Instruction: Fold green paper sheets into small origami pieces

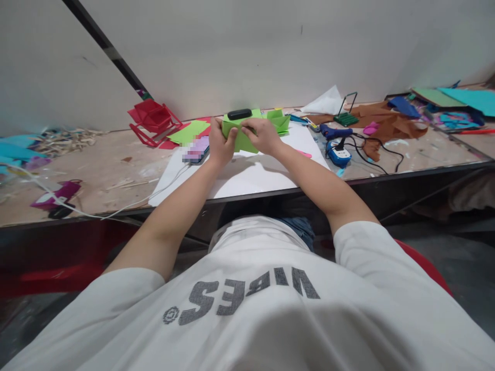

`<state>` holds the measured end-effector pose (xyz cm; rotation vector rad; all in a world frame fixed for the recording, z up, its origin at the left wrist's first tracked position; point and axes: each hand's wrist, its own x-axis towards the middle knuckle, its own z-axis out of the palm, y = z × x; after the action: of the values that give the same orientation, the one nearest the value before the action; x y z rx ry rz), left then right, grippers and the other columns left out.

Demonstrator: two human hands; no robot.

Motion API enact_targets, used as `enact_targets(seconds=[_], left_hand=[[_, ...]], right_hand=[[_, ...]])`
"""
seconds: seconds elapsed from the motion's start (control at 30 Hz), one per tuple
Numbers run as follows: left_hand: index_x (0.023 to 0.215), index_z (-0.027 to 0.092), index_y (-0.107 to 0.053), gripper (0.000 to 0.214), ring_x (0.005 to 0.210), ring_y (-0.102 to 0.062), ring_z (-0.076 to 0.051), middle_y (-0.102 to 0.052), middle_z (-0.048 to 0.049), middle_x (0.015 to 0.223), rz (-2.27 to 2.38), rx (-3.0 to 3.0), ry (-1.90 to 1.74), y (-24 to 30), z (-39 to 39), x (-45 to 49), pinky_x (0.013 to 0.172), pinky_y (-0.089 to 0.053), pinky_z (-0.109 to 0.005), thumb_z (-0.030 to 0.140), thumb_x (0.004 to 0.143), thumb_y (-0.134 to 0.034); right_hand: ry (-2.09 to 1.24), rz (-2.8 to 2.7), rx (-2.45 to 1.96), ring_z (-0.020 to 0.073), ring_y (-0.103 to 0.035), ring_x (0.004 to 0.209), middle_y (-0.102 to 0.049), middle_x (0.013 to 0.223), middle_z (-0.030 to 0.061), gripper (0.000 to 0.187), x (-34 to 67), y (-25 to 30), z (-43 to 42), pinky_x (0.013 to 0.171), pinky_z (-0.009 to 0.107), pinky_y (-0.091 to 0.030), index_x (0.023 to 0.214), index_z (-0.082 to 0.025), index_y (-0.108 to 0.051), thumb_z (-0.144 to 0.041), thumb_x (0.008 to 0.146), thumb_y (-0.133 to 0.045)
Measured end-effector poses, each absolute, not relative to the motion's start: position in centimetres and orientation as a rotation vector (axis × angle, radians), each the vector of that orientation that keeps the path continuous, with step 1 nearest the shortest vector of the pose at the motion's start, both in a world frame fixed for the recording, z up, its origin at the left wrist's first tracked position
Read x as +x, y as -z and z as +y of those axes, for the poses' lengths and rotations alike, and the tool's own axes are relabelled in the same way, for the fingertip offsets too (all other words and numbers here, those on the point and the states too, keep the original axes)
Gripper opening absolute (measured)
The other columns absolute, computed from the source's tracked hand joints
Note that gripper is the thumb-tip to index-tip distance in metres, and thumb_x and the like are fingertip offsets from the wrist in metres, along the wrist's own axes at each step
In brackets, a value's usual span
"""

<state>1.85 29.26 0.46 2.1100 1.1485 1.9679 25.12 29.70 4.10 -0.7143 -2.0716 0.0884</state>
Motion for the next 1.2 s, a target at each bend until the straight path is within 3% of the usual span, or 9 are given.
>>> enact_targets(seconds=[0.13, 0.33, 0.6, 0.77, 0.9, 1.03, 1.2], left_hand=[[0.121, 0.033, -0.061, 0.087, 0.095, -0.074, -0.028, -0.062, -0.0014, 0.100, 1.033, 2.125, -1.903, -0.8, 28.6, 2.2, 0.091, -0.056, -0.046, 0.118, 0.105, -0.063], [0.112, 0.031, -0.069, 0.078, 0.081, -0.065, -0.024, -0.066, -0.0022, 0.091, 0.899, 2.090, -1.922, -2.0, 27.8, 2.7, 0.080, -0.054, -0.042, 0.109, 0.115, -0.058], [0.107, 0.031, -0.076, 0.073, 0.090, -0.073, -0.025, -0.073, -0.0046, 0.097, 0.853, 2.059, -2.010, -2.0, 28.9, 2.1, 0.086, -0.061, -0.044, 0.102, 0.117, -0.064], [0.106, 0.031, -0.080, 0.077, 0.088, -0.075, -0.025, -0.078, -0.0042, 0.095, 0.900, 2.035, -2.012, -1.7, 29.4, 1.7, 0.086, -0.065, -0.044, 0.107, 0.113, -0.068], [0.103, 0.031, -0.078, 0.072, 0.087, -0.075, -0.026, -0.079, -0.0051, 0.094, 0.986, 2.048, -2.014, -1.9, 29.1, 1.7, 0.088, -0.067, -0.045, 0.101, 0.117, -0.067], [0.101, 0.032, -0.070, 0.062, 0.088, -0.072, -0.026, -0.074, -0.0048, 0.093, 1.105, 2.080, -2.008, -2.2, 28.5, 1.9, 0.088, -0.065, -0.046, 0.090, 0.123, -0.066], [0.101, 0.032, -0.068, 0.066, 0.089, -0.071, -0.027, -0.073, -0.0052, 0.094, 1.092, 2.114, -2.020, -2.1, 28.7, 1.7, 0.088, -0.062, -0.046, 0.094, 0.123, -0.060]], right_hand=[[-0.070, -2.079, -0.748, 0.0360, -0.083, 0.112, -0.092, 0.120, 0.0151, 0.058, 25.3, -4.1, 29.8, 0.110, 0.056, -0.069, 0.126, -0.023, -0.091, -0.066, 0.131, -0.054], [-0.041, -2.096, -0.761, 0.0362, -0.085, 0.116, -0.092, 0.119, 0.0177, 0.063, 25.6, -4.3, 29.9, 0.113, 0.055, -0.069, 0.126, -0.021, -0.091, -0.068, 0.134, -0.051], [-0.026, -2.122, -0.876, 0.0434, -0.085, 0.124, -0.092, 0.122, 0.0179, 0.046, 25.8, -5.1, 29.2, 0.126, 0.067, -0.067, 0.130, -0.022, -0.093, -0.051, 0.128, -0.058], [-0.009, -2.099, -0.852, 0.0402, -0.084, 0.124, -0.092, 0.119, 0.0163, 0.044, 26.0, -4.7, 29.8, 0.123, 0.060, -0.068, 0.130, -0.021, -0.093, -0.048, 0.126, -0.058], [0.001, -2.083, -0.834, 0.0389, -0.085, 0.126, -0.093, 0.121, 0.0159, 0.047, 26.0, -4.5, 29.9, 0.118, 0.056, -0.070, 0.129, -0.023, -0.094, -0.053, 0.128, -0.058], [-0.010, -2.069, -0.856, 0.0425, -0.086, 0.131, -0.094, 0.127, 0.0177, 0.050, 25.8, -4.8, 29.4, 0.119, 0.059, -0.071, 0.127, -0.026, -0.095, -0.057, 0.128, -0.056], [-0.054, -2.066, -0.877, 0.0444, -0.085, 0.131, -0.094, 0.128, 0.0179, 0.053, 25.7, -5.2, 28.8, 0.121, 0.064, -0.069, 0.123, -0.025, -0.092, -0.061, 0.129, -0.054]])
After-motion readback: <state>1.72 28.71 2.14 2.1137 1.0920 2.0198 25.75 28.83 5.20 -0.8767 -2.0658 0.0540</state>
